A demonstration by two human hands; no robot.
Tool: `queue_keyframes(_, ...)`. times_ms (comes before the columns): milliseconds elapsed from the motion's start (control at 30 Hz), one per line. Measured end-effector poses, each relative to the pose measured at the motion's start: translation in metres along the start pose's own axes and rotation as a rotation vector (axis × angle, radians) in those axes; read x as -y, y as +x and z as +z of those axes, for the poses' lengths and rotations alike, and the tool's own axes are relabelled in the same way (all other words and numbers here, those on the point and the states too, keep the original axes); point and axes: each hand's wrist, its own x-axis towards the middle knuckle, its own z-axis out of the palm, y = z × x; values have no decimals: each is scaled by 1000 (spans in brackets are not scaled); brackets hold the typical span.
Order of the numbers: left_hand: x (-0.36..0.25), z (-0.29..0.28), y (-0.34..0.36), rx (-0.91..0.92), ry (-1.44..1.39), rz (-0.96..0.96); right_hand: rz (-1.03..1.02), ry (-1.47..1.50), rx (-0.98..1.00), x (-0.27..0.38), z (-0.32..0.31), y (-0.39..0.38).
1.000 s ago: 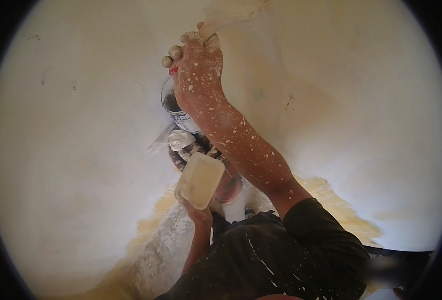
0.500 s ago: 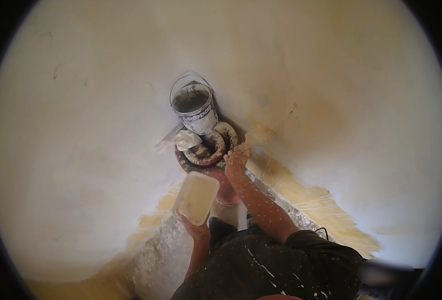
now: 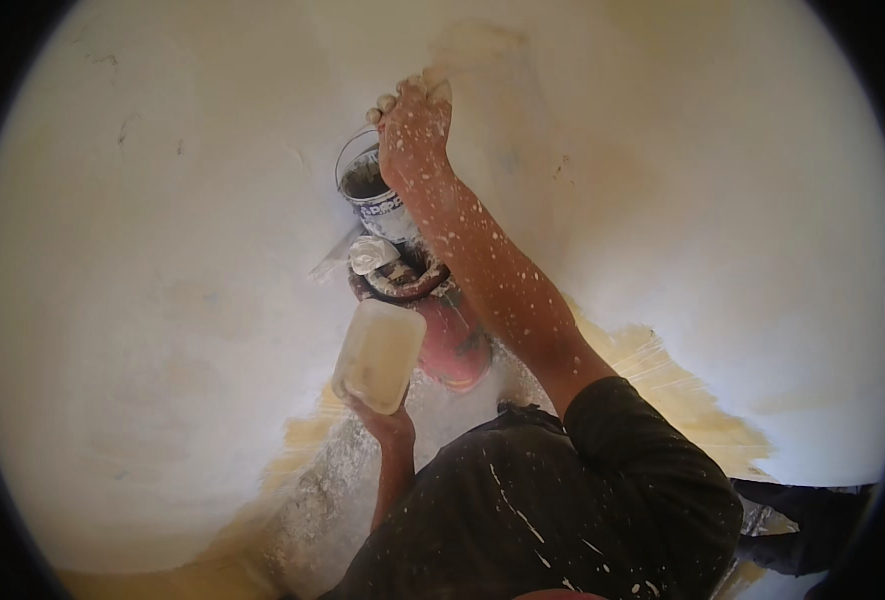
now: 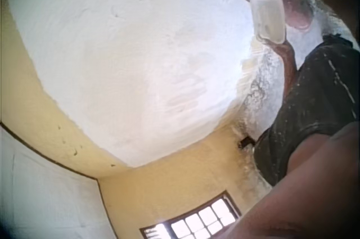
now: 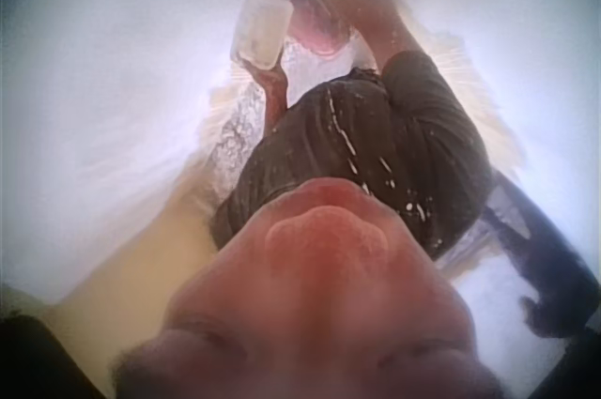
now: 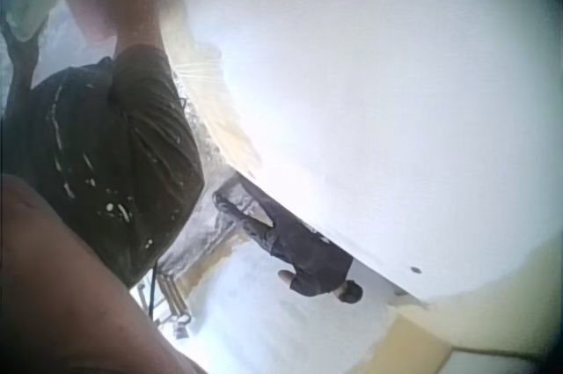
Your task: The person applies plaster to a wall using a broad brush, repeatedly dipping the brush into a small container of white compound and smoothing it onto the surface.
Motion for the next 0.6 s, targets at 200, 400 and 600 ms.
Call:
queue_keyframes(200,-12,-17,-34,56,552,328,45,-222,-18,33,-88,14)
queue_keyframes(400,-46,-23,-76,-171,118,132,25,-806,-273,35,-258,-120)
queue_keyframes(600,-50,-42,-97,-76,1028,568,-173,-2262,223,51,-308,-181)
